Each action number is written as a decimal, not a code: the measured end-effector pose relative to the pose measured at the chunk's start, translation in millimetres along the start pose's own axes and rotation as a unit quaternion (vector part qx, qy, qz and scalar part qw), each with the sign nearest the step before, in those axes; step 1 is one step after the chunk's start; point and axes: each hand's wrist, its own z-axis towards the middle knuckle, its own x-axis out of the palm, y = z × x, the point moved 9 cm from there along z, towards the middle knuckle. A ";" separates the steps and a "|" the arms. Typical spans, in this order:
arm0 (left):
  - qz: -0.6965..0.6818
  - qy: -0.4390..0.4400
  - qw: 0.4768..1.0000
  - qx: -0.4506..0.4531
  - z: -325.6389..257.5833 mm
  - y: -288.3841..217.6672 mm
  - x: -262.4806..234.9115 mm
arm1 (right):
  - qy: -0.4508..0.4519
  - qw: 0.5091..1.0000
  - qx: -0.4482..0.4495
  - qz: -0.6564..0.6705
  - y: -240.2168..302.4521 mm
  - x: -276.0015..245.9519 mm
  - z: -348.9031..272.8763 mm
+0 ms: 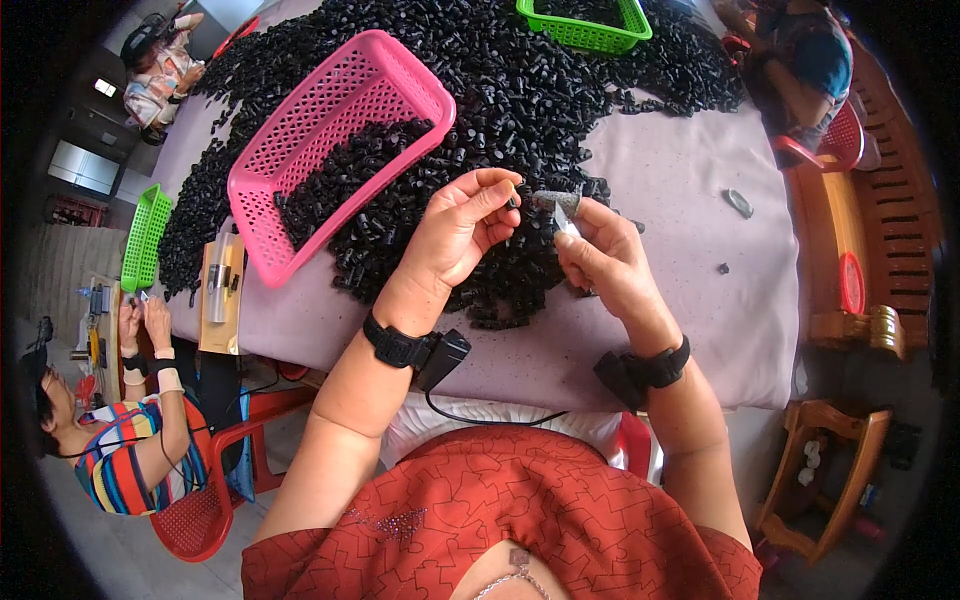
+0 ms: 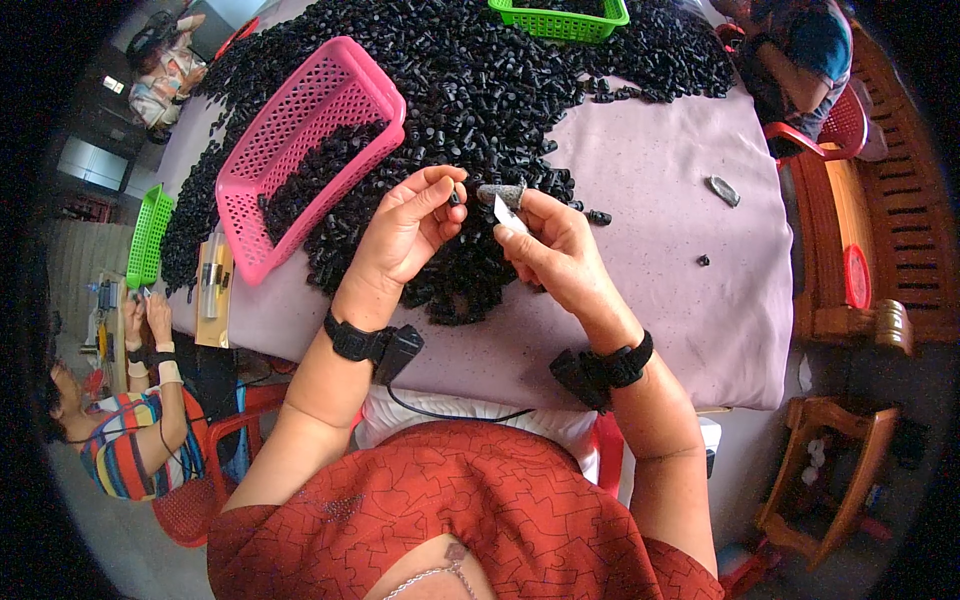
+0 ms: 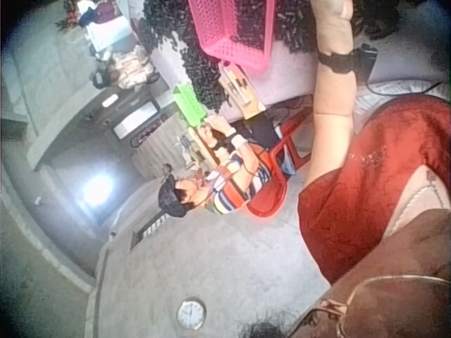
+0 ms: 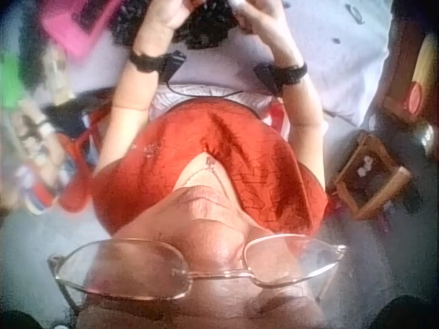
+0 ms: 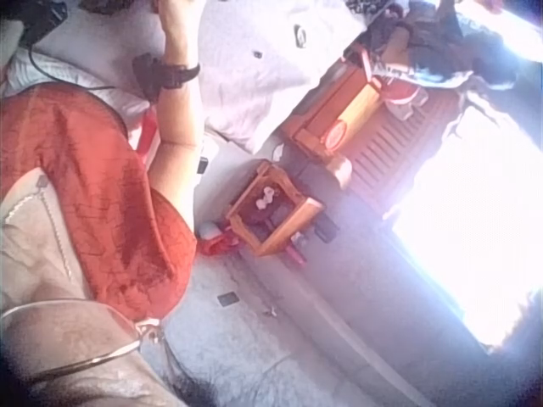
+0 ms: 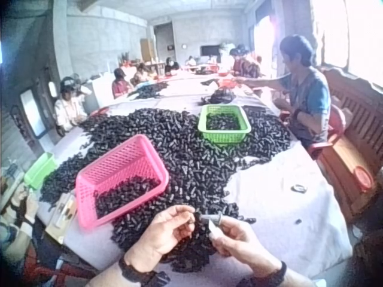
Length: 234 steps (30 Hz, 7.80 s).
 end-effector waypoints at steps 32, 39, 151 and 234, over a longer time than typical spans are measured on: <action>-0.019 0.075 0.995 -0.062 -3.3 17.2 25.0 | 0.082 0.997 0.014 -0.004 -0.3 15.0 -4.4; -0.025 0.097 0.992 -0.071 -4.4 17.7 26.7 | 0.103 0.992 0.028 0.061 -1.3 18.6 -3.7; 0.436 -0.187 0.821 0.318 -77.0 -146.0 -45.5 | 0.050 0.997 -0.033 0.058 11.1 6.0 -4.4; 0.632 -0.142 0.686 0.330 -129.5 -34.1 -23.1 | -0.052 0.988 0.007 -0.148 -26.8 -0.2 -57.1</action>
